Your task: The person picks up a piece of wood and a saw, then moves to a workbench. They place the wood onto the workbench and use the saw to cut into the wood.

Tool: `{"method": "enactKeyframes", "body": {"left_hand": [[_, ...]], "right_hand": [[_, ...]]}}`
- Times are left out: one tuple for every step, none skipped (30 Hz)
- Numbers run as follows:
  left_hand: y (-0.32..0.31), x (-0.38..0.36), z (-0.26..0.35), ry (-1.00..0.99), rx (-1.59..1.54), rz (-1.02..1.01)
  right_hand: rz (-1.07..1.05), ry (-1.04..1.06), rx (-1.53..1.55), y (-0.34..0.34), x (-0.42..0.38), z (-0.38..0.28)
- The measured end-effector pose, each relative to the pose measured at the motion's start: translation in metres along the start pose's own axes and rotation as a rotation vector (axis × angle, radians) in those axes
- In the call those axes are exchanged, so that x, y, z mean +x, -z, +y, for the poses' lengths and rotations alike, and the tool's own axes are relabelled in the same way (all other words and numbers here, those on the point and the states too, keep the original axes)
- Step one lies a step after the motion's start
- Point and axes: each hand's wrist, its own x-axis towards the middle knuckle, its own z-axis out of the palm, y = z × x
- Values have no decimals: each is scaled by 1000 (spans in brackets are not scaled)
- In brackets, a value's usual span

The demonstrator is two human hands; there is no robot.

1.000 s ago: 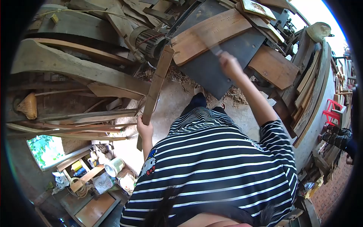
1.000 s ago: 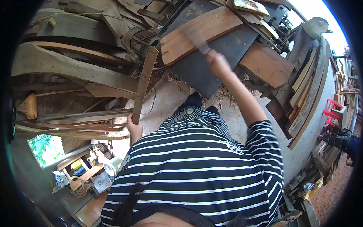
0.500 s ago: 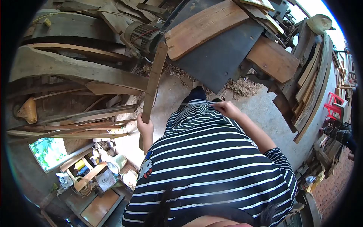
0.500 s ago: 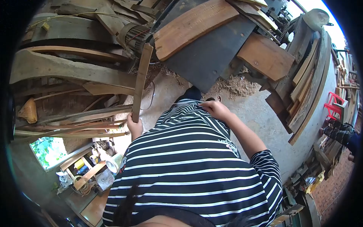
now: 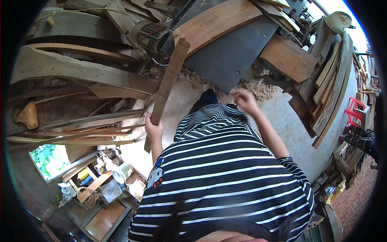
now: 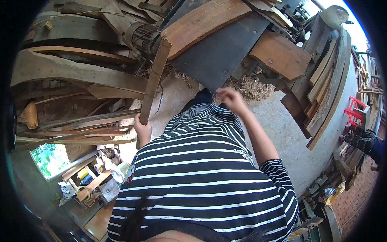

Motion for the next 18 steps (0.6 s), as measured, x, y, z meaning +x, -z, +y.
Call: {"method": "enactKeyframes", "body": {"left_hand": [[1,-2,-1,6,-6,-1],[3,-4,-2,10,-9,-2],[4,-6,-6,9,-4,-1],[2,-7,-10,17,-4,13],[-1,-8,-15,24,-7,28],[-2,-9,-18,21,-7,26],[-2,-9,-19,25,0,17],[-2,-9,-21,28,8,7],[0,-8,-15,22,7,5],[2,-7,-8,19,6,-1],[4,-6,-3,17,7,-6],[3,-5,-3,15,7,-5],[2,-3,-3,10,11,-14],[1,-3,-3,6,15,-25],[-2,-2,-4,5,17,-27],[-5,0,-4,-31,-3,-31],[-8,3,-4,-70,-26,-35],[-9,6,-1,-46,-11,-47]], "right_hand": [[188,41,-80,23,7,19],[369,-142,88,39,9,6],[599,-57,59,52,16,24],[772,-64,227,55,19,23],[774,-62,230,50,19,24],[697,150,-34,38,18,12],[607,358,-298,31,15,5],[231,314,-275,27,6,8],[-93,-30,-387,27,-2,-30],[31,43,-314,24,-1,-15],[152,116,-239,20,2,1],[154,117,-238,22,8,-3],[455,-37,-232,24,17,-9],[606,-119,-233,22,17,-10],[756,-200,-219,20,18,-12],[440,36,-214,15,16,-12],[126,269,-206,10,13,-14],[-60,170,-234,5,7,-14]]}}
